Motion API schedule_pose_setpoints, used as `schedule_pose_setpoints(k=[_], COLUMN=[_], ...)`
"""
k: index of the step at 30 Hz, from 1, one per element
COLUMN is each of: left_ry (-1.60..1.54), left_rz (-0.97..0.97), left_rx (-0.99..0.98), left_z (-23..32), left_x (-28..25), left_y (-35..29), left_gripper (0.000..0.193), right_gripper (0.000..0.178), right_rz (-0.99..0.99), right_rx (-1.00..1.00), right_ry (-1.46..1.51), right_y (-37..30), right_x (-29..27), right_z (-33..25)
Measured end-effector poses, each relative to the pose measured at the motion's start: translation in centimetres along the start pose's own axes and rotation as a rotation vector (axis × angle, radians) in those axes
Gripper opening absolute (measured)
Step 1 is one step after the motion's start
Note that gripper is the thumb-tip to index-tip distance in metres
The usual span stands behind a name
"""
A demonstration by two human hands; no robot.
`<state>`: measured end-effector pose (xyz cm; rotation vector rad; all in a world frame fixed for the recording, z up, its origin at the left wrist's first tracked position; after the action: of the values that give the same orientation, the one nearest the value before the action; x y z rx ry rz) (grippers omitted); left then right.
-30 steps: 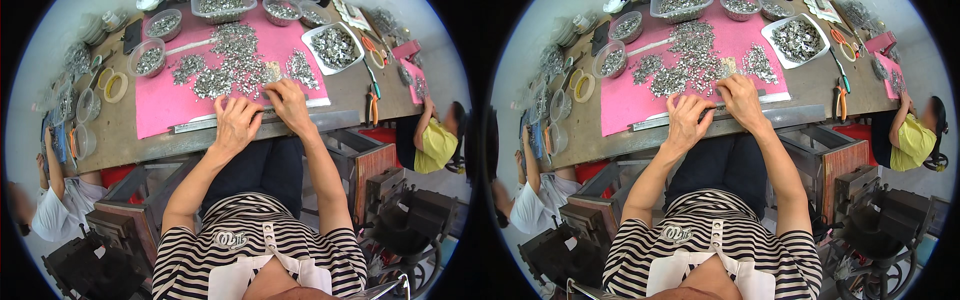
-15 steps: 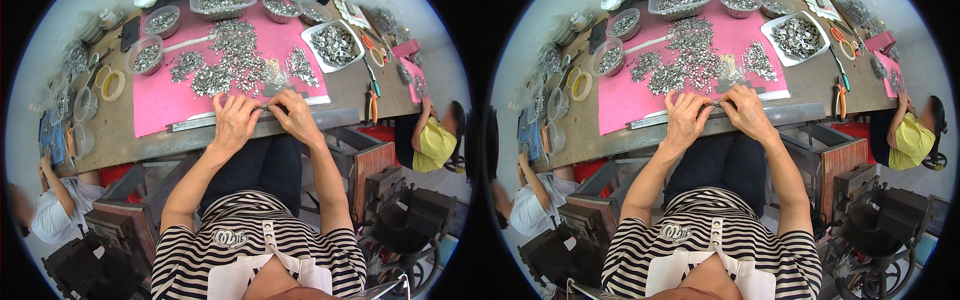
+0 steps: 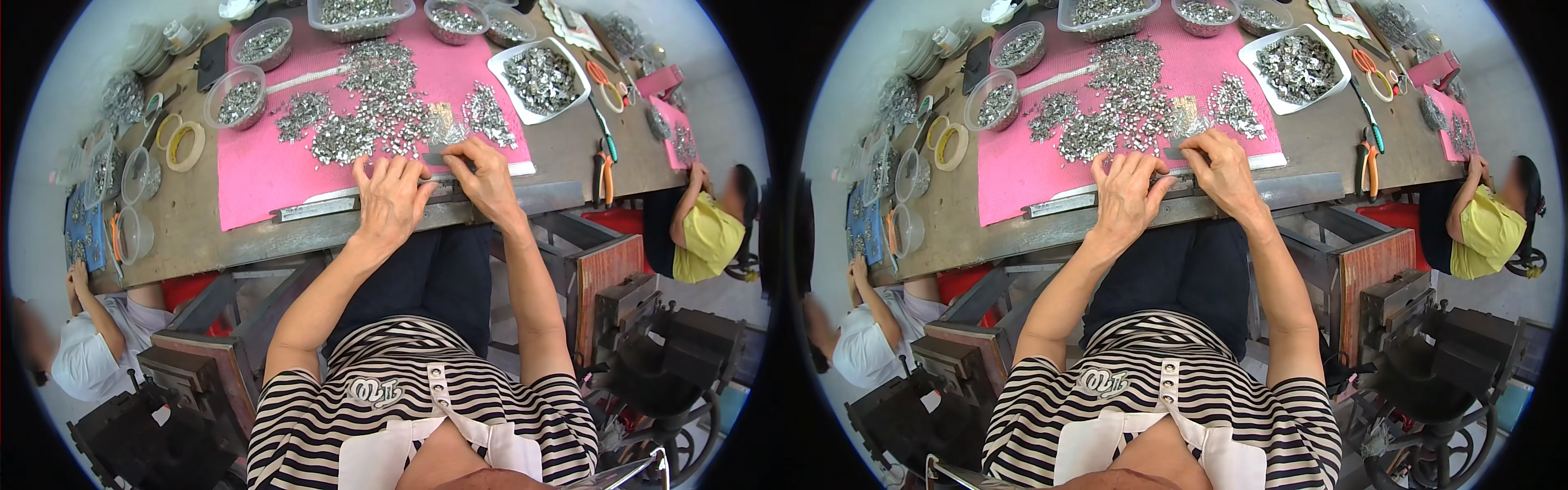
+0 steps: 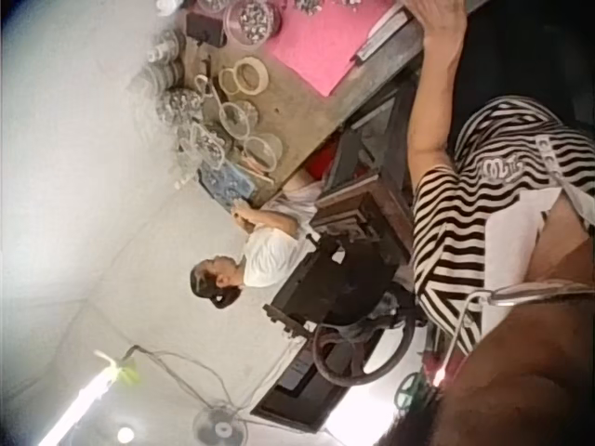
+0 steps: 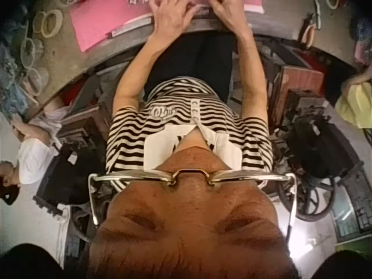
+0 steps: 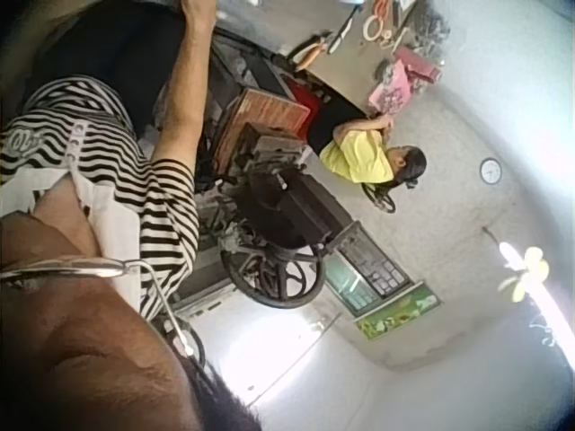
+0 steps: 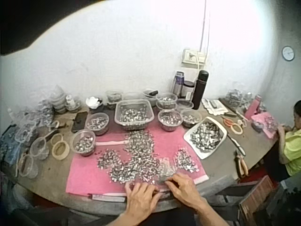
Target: The person sits at a workbench and repeatedly picks up small silver metal pieces from a pink mat. They place each piece into a metal jig and press down on a lever to secure a component. The person then removes the finished piece and places it into a white tray. This process is repeated continuously throughout the video.
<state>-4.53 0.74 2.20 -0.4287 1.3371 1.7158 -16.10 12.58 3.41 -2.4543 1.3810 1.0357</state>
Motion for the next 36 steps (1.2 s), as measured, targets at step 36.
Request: schedule_pose_setpoints(k=[36], left_ry=[0.132], left_rz=[0.016], left_rx=[-0.061], left_z=[-4.8], left_x=[-3.3], left_y=[-0.1], left_gripper=[0.009], right_gripper=[0.02], right_rz=[0.148], right_rx=[-0.364], right_ry=[-0.237], right_y=[-5.3], right_x=[0.6], right_z=[-1.3])
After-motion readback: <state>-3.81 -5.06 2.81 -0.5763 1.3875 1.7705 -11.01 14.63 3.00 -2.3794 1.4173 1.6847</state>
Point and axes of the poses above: each hand's wrist, its own y-axis towards the middle knuckle, its own x-axis out of the palm, z = x × y, the point moved 7 cm from there along y, towards the middle knuckle, and after that the axes turned 13 degrees about x, right-handed, at the moved point
